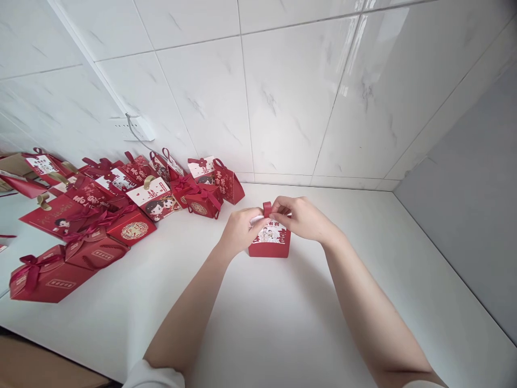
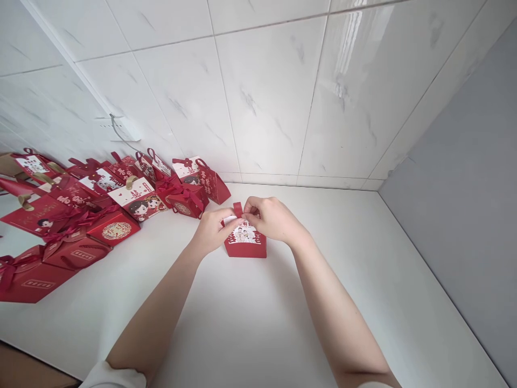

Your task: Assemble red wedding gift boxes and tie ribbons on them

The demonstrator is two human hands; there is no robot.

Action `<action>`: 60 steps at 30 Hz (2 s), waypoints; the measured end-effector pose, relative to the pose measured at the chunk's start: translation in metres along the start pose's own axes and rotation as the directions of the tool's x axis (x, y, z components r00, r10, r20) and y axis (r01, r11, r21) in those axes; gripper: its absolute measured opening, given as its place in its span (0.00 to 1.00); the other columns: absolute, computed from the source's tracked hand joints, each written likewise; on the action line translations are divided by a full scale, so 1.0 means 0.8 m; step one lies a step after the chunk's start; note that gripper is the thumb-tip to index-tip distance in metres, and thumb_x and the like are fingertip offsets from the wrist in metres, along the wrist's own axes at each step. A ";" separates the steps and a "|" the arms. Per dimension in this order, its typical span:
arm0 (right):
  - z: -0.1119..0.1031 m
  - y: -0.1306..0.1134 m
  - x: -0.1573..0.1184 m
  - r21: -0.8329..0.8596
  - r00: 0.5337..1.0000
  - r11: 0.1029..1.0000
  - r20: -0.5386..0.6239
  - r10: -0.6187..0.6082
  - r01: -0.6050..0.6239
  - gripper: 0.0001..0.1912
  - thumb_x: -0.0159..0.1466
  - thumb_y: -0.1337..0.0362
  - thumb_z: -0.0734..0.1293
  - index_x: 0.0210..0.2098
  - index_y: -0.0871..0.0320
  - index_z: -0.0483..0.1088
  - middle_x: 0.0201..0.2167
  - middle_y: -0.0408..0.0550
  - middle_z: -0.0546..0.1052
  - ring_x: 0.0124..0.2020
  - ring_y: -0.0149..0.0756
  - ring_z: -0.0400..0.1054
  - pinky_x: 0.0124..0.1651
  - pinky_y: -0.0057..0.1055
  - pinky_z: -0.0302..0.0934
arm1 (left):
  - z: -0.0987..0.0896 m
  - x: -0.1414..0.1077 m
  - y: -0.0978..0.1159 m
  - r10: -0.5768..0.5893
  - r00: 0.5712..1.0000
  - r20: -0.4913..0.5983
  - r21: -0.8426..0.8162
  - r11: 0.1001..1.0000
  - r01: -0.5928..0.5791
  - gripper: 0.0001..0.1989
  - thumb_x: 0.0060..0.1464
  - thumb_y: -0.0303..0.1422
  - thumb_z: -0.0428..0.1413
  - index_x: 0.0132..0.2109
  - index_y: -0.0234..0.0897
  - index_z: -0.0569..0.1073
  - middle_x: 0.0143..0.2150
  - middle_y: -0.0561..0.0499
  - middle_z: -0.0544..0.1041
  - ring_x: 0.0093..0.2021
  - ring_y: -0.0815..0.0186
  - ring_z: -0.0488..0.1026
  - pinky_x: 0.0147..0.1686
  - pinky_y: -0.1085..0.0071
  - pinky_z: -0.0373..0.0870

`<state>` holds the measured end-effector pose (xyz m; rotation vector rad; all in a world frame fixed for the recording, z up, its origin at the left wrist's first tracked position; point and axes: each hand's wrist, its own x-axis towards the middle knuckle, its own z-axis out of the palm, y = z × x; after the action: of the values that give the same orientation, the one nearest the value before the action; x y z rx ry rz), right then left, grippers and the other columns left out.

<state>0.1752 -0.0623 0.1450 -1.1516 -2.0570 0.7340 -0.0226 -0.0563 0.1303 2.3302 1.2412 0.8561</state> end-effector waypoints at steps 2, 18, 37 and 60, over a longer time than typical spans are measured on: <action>0.001 0.000 0.000 0.017 1.000 1.000 -0.001 0.006 -0.006 0.04 0.63 0.64 0.62 0.32 0.54 0.68 0.28 0.43 0.77 0.28 0.34 0.69 0.32 0.30 0.59 | 0.002 0.001 -0.003 0.008 1.000 -0.018 0.001 1.000 -0.008 0.16 0.59 0.40 0.53 0.26 0.36 0.66 0.21 0.56 0.61 0.23 0.72 0.56 0.23 0.74 0.53; 0.002 0.006 0.003 -0.020 0.999 1.000 0.039 -0.007 0.008 0.08 0.65 0.62 0.61 0.38 0.54 0.73 0.36 0.46 0.77 0.33 0.35 0.69 0.33 0.30 0.59 | -0.014 -0.002 0.001 -0.004 0.994 0.109 -0.123 0.992 0.017 0.09 0.64 0.36 0.45 0.38 0.39 0.65 0.36 0.51 0.72 0.33 0.67 0.69 0.29 0.72 0.61; 0.012 0.014 0.008 -0.180 0.993 0.978 -0.035 -0.114 0.106 0.06 0.64 0.68 0.61 0.36 0.57 0.70 0.34 0.46 0.76 0.29 0.33 0.66 0.32 0.30 0.55 | -0.011 -0.004 0.002 -0.037 0.989 0.140 -0.114 0.992 0.053 0.09 0.66 0.36 0.42 0.45 0.41 0.64 0.34 0.53 0.69 0.32 0.66 0.67 0.33 0.70 0.61; 0.010 0.008 0.004 -0.217 0.994 0.970 0.011 -0.110 0.110 0.09 0.66 0.64 0.61 0.37 0.57 0.73 0.31 0.46 0.76 0.26 0.31 0.63 0.29 0.29 0.53 | -0.014 -0.003 -0.004 -0.051 0.993 0.111 -0.023 0.998 0.054 0.16 0.66 0.40 0.42 0.31 0.38 0.55 0.24 0.57 0.56 0.24 0.72 0.53 0.26 0.72 0.50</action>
<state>0.1713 -0.0575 0.1360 -1.1427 -2.2235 0.4626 -0.0331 -0.0557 0.1360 2.2812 1.2317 0.7117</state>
